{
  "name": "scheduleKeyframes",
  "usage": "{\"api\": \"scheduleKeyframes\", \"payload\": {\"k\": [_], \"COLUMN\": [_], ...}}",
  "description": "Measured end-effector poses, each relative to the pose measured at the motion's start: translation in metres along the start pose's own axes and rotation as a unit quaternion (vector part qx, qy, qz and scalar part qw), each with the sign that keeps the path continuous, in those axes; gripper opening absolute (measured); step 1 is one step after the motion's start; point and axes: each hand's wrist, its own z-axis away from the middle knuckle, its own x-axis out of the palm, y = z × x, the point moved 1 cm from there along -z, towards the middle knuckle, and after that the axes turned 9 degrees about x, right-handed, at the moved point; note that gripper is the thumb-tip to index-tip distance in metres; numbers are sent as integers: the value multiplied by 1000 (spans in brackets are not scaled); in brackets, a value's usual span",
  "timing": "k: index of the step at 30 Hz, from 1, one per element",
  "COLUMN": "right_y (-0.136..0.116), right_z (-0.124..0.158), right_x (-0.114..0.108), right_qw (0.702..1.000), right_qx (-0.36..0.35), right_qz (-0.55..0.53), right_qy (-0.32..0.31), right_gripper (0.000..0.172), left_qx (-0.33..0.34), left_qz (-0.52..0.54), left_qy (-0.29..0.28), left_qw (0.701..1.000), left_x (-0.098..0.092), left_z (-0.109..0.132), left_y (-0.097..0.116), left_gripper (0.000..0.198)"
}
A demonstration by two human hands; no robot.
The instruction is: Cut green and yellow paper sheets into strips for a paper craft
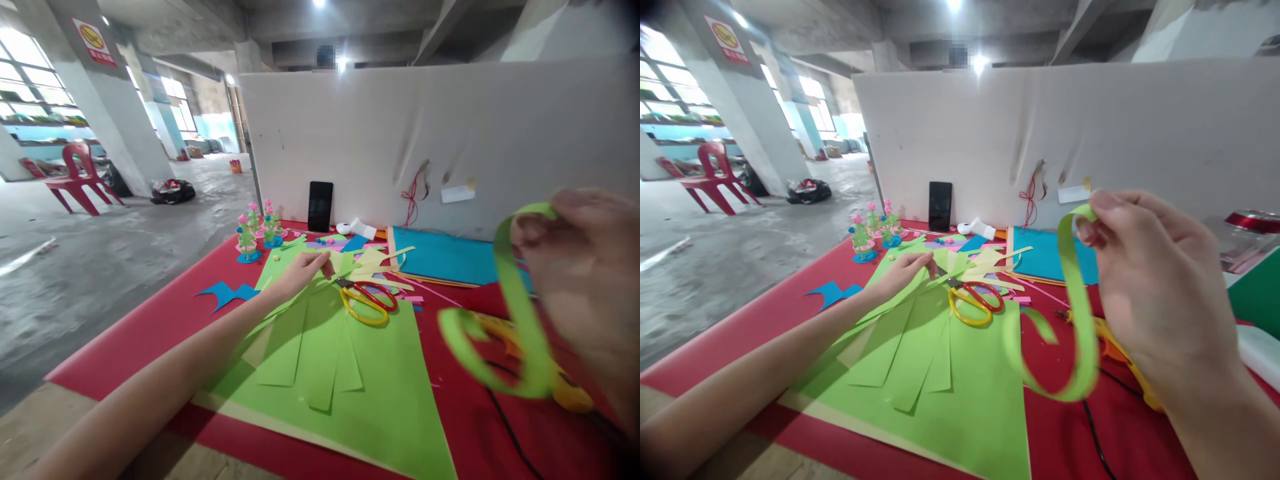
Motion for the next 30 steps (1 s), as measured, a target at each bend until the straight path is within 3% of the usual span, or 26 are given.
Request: {"api": "scheduleKeyframes", "payload": {"k": [4,7,11,16,22,27,30], "right_y": [0,3,6,9,8,13,18], "right_z": [4,6,8,11,14,12,11], "right_x": [5,8,12,14,20,23,26], "right_qw": [996,994,991,982,968,939,930], "right_qx": [68,86,80,112,78,17,-6], "right_qz": [-46,-35,-4,17,36,127,141], "right_qy": [-29,-60,-107,-148,-237,-319,-338], "right_gripper": [14,12,11,17,13,10,10], "left_qx": [7,11,7,29,53,29,1], "left_qz": [60,99,140,144,174,232,233], "left_qy": [25,8,-31,-60,-67,-88,-108], "left_qw": [998,995,990,987,981,968,966], "left_x": [5,12,25,36,40,43,43], "left_z": [-3,-2,4,15,24,25,24], "left_y": [-1,7,28,60,83,82,79], "left_gripper": [24,34,44,27,26,27,27]}}
